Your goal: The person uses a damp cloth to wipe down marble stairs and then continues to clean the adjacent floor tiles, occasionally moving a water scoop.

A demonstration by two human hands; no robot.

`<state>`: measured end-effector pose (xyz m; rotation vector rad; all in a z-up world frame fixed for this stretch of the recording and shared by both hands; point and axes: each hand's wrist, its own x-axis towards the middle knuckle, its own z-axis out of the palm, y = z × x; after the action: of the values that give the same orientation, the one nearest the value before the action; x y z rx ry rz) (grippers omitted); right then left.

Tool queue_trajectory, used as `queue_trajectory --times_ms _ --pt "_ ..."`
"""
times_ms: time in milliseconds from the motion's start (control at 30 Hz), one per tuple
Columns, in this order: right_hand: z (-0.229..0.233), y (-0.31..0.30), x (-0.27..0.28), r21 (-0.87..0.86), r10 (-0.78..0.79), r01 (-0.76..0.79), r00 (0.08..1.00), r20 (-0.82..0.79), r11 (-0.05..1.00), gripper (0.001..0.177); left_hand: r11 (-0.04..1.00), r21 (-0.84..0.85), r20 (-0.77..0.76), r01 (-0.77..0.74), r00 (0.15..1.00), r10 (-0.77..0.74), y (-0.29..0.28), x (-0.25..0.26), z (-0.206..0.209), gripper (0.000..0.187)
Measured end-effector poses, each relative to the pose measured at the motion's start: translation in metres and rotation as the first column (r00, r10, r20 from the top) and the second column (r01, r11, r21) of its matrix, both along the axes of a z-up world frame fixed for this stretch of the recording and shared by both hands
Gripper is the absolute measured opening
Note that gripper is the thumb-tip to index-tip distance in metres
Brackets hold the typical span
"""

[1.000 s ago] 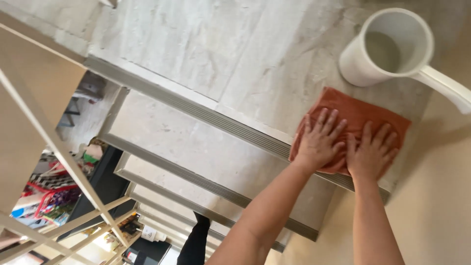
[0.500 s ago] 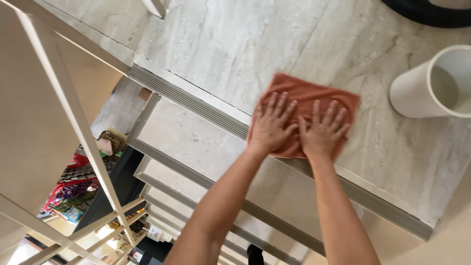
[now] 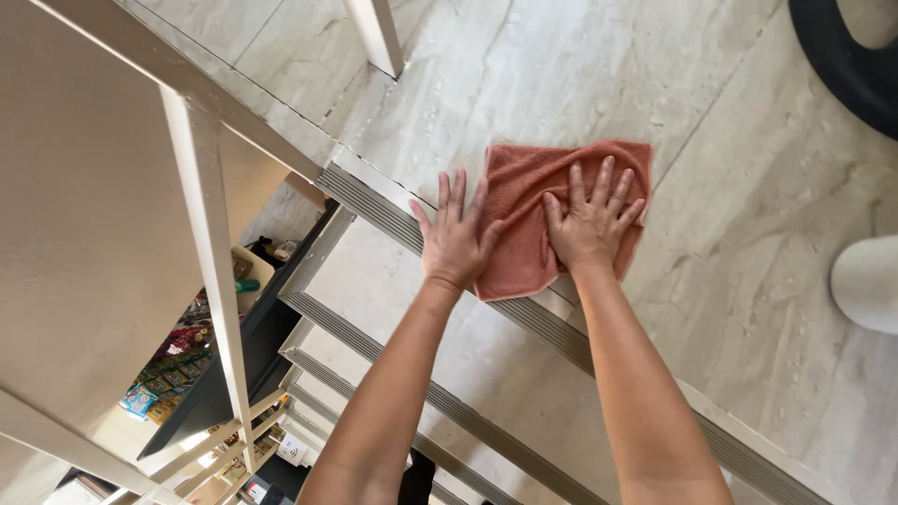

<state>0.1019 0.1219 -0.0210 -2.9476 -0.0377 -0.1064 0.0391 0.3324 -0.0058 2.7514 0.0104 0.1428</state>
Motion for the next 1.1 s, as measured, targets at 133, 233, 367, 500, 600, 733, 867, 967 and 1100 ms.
queue_trajectory --times_ms 133,233,367,500,600,733,867,967,1100 --pt "0.004 0.008 0.033 0.004 0.002 -0.002 1.000 -0.028 1.000 0.071 0.996 -0.089 0.003 -0.017 1.000 0.018 0.003 0.002 0.009 0.077" --pt "0.001 0.015 0.067 0.006 -0.005 0.006 0.999 -0.032 1.000 0.071 0.997 -0.070 -0.014 -0.028 1.000 0.027 0.001 0.003 0.013 0.081" --pt "-0.006 0.041 0.125 -0.002 -0.047 0.047 0.999 0.007 0.999 0.070 0.995 -0.093 -0.030 -0.025 0.999 0.022 -0.001 0.005 0.004 0.085" --pt "0.008 0.095 0.161 -0.038 -0.084 0.081 0.993 -0.079 0.996 0.080 0.994 -0.100 0.014 -0.039 0.999 0.041 -0.002 0.002 0.001 0.087" --pt "0.042 0.145 0.128 0.048 0.195 -0.192 0.978 -0.078 0.980 0.085 0.995 -0.080 -0.008 -0.058 0.998 0.058 0.001 0.001 -0.007 0.090" --pt "0.001 0.145 0.114 0.022 0.426 -0.428 0.893 -0.144 0.904 0.073 0.998 -0.034 0.061 -0.047 0.997 0.049 0.004 0.001 -0.011 0.096" --pt "-0.019 0.059 0.108 0.012 0.418 -0.428 0.889 0.188 0.904 0.064 0.999 -0.005 -0.004 -0.047 0.999 0.047 0.003 0.003 -0.011 0.093" --pt "-0.021 -0.045 0.109 -0.111 0.334 -0.315 0.894 0.300 0.943 0.063 0.998 0.011 -0.034 -0.054 0.998 0.055 0.002 0.005 -0.007 0.092" --pt "-0.014 -0.176 0.074 -0.211 0.164 -0.106 0.946 0.280 0.972 0.061 0.998 0.018 -0.071 -0.060 0.996 0.062 0.001 0.005 0.000 0.091"
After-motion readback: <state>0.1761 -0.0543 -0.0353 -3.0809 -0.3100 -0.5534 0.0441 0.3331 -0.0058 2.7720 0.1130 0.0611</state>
